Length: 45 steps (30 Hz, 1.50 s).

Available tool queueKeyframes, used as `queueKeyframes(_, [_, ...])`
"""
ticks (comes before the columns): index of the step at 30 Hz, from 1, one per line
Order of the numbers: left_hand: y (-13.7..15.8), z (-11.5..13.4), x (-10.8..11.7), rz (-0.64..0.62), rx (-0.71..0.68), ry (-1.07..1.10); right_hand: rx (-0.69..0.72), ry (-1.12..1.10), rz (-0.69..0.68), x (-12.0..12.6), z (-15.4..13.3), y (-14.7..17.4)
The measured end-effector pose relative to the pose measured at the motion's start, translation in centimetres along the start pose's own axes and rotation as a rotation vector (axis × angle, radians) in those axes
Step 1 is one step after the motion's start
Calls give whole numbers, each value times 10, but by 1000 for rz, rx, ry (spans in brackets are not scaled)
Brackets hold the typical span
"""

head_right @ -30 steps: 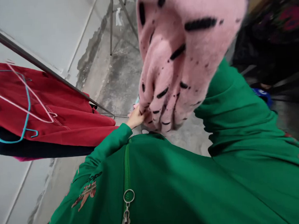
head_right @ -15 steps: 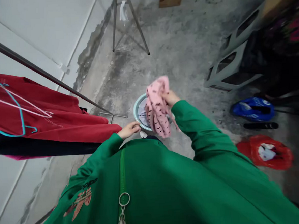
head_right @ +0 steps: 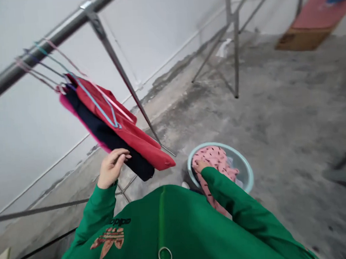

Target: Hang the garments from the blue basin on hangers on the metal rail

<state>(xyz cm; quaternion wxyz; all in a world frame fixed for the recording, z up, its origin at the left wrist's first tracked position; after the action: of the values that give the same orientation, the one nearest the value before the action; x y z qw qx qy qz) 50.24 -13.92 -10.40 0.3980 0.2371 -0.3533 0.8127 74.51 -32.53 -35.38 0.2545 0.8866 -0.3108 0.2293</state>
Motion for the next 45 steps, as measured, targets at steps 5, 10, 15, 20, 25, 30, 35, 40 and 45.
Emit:
queueKeyframes(5, [-25, 50, 47, 307, -308, -257, 463, -78, -236, -16, -132, 5])
queueKeyframes(10, [-78, 82, 40, 60, -418, -670, 748, -182, 253, 9, -256, 31])
queueKeyframes(15, [-88, 71, 32, -259, -229, -976, 648, -187, 285, 4, -272, 11])
queueKeyframes(20, [-75, 41, 26, 44, 58, -753, 643, -266, 332, 9, -263, 3])
queueKeyframes(25, [-93, -8, 13, 540, 93, -173, 709, -255, 272, 4, -266, 9])
queueKeyframes(30, [-112, -42, 21, 617, 188, 241, 680, -232, 251, 2, -266, 12])
queueKeyframes(35, [-106, -27, 42, 469, 183, 189, 686, -160, 163, -5, -267, 10])
queueKeyframes(40, [-82, 14, 53, 281, 312, -594, 944, -209, 289, 7, -288, 32])
queueKeyframes(45, [-63, 36, 49, 53, 345, -1059, 1249, 77, 343, 14, -337, 59])
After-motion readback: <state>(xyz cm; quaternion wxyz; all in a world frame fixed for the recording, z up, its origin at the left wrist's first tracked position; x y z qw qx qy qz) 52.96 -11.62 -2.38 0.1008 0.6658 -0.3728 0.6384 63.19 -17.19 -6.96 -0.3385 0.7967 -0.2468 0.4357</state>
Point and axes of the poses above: each hand's wrist, its own y-axis away from the middle knuckle, its own x-axis out of the back of the hand, z = x × y, the point moved 4 cm from there along -y, towards the middle knuckle, and after that the axes turned 14 degrees about -x, right-handed, at the moved point
